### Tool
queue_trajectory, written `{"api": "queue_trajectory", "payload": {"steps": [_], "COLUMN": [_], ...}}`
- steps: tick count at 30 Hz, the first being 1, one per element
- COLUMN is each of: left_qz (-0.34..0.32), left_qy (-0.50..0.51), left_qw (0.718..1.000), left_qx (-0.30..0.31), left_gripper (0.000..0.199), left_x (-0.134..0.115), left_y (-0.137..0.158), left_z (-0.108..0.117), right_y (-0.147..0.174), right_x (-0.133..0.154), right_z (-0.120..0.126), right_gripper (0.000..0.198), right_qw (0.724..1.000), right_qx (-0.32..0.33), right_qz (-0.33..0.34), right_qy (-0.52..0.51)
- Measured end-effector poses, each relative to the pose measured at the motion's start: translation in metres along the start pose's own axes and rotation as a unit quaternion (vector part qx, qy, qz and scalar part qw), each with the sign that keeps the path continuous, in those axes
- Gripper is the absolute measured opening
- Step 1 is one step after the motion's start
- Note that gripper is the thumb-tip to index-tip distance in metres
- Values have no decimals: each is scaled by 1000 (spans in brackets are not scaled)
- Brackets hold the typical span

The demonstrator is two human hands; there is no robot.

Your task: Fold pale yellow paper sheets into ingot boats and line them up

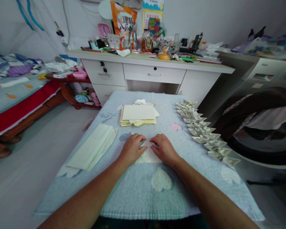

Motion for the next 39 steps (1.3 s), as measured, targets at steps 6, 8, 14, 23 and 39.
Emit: {"api": "queue_trajectory", "payload": {"steps": [6, 8, 14, 23, 39], "left_qz": [-12, -12, -22, -26, -29], "left_qy": [-62, -70, -82, -100, -133], "left_qw": [997, 997, 994, 992, 987], "left_qx": [33, 42, 66, 71, 84], "left_gripper": [24, 26, 32, 33, 33], "left_x": [0, -1, -3, 1, -3], "left_y": [0, 0, -1, 0, 2], "left_z": [0, -1, -3, -4, -5], "right_y": [4, 5, 7, 9, 9], "right_x": [10, 13, 20, 18, 23], "right_z": [-1, 1, 5, 4, 3], "right_gripper": [23, 22, 17, 15, 10], "right_qw": [993, 990, 985, 986, 977], "right_qx": [31, 41, 52, 18, 15], "right_qz": [82, 97, 127, 149, 183], "right_qy": [77, 90, 104, 73, 105]}}
Point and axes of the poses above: each hand's wrist, its own y-axis away from the middle knuckle, its own z-axis out of the back of the hand, x = y × z, the point moved 7 cm from there along -y, towards the middle knuckle, and after that the axes turned 14 degrees about y, right-handed, at the moved point
